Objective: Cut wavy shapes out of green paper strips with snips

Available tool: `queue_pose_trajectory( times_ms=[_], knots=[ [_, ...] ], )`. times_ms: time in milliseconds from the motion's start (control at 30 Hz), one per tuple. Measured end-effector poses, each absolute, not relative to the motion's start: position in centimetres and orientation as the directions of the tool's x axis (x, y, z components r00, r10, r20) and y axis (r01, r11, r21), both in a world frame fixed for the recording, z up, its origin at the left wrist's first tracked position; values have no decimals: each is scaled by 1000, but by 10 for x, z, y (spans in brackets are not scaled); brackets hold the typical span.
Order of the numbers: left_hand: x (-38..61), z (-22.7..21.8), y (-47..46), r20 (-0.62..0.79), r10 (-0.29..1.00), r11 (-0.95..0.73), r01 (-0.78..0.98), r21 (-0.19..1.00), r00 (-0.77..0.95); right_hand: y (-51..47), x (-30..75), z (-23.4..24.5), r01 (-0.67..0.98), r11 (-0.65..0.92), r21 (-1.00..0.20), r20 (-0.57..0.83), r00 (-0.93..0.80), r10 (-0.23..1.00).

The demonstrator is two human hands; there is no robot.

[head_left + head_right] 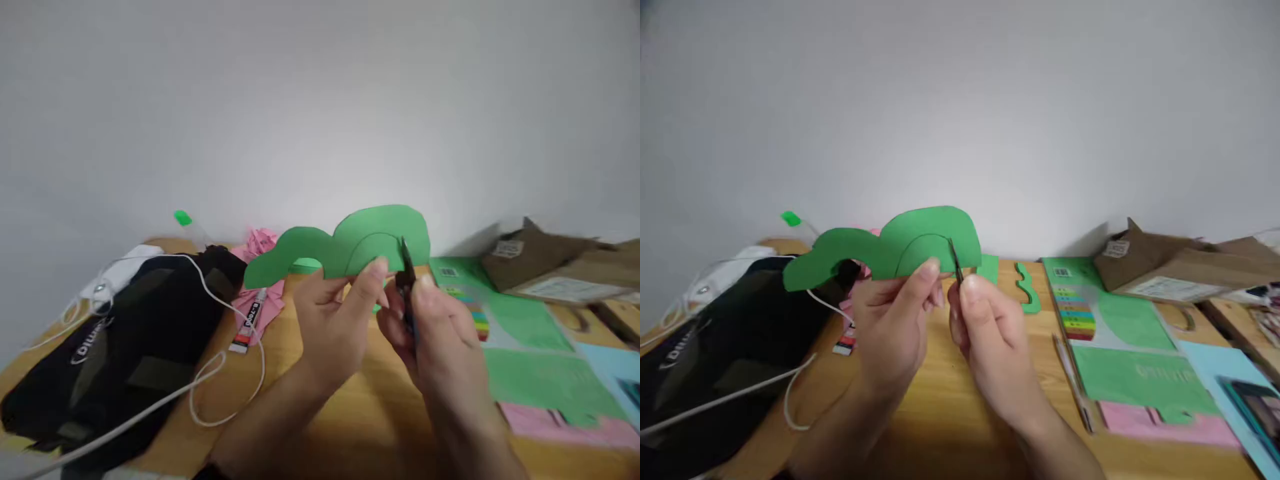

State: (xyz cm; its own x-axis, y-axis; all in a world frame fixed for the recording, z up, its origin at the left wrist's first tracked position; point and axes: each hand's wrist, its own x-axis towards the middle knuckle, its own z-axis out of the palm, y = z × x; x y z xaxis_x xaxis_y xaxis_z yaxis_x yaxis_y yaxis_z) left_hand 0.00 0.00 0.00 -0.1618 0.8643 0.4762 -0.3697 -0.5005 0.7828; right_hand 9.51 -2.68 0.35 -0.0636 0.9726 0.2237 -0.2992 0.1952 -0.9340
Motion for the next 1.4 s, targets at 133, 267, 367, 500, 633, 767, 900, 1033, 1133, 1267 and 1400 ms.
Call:
queue_pose_trajectory(
  times_ms=[133, 267, 367, 500, 633, 767, 900, 1033, 1133, 1267, 1400],
  knots=[
    [-3, 1, 0, 494, 854, -519, -340, 784, -165, -27, 98, 3, -317, 184, -930, 211, -55, 976],
    [-6, 2, 3, 532, 832, -553, -301, 776, -158, -27, 97, 4, -338, 175, -925, 207, -60, 977],
    [-8, 2, 4, 554, 822, -566, -301, 767, -133, -27, 96, 4, -365, 184, -913, 222, -65, 973],
    [-7, 2, 5, 563, 820, -566, -291, 771, -103, -26, 97, 4, -396, 199, -896, 240, -55, 969],
    [-5, 4, 4, 597, 798, -593, -287, 752, -85, -26, 99, 7, -392, 189, -901, 221, -40, 974],
    [-2, 5, 3, 607, 792, -592, -323, 738, -63, -27, 100, 10, -393, 167, -904, 191, -21, 981],
    [-1, 4, 3, 607, 793, -590, -326, 739, -59, -28, 99, 11, -387, 174, -906, 185, 9, 983],
    [-1, 4, 3, 615, 786, -602, -301, 740, -61, -29, 100, 10, -386, 165, -908, 178, 2, 984],
    [-2, 5, 4, 622, 781, -606, -312, 731, -61, -28, 100, 9, -385, 175, -906, 193, -8, 981],
    [1, 4, 3, 626, 777, -604, -357, 713, -65, -26, 98, 10, -389, 197, -900, 210, 11, 978],
    [4, 1, 2, 616, 783, -598, -372, 709, -85, -27, 95, 13, -388, 185, -903, 184, 39, 982]
  ],
)
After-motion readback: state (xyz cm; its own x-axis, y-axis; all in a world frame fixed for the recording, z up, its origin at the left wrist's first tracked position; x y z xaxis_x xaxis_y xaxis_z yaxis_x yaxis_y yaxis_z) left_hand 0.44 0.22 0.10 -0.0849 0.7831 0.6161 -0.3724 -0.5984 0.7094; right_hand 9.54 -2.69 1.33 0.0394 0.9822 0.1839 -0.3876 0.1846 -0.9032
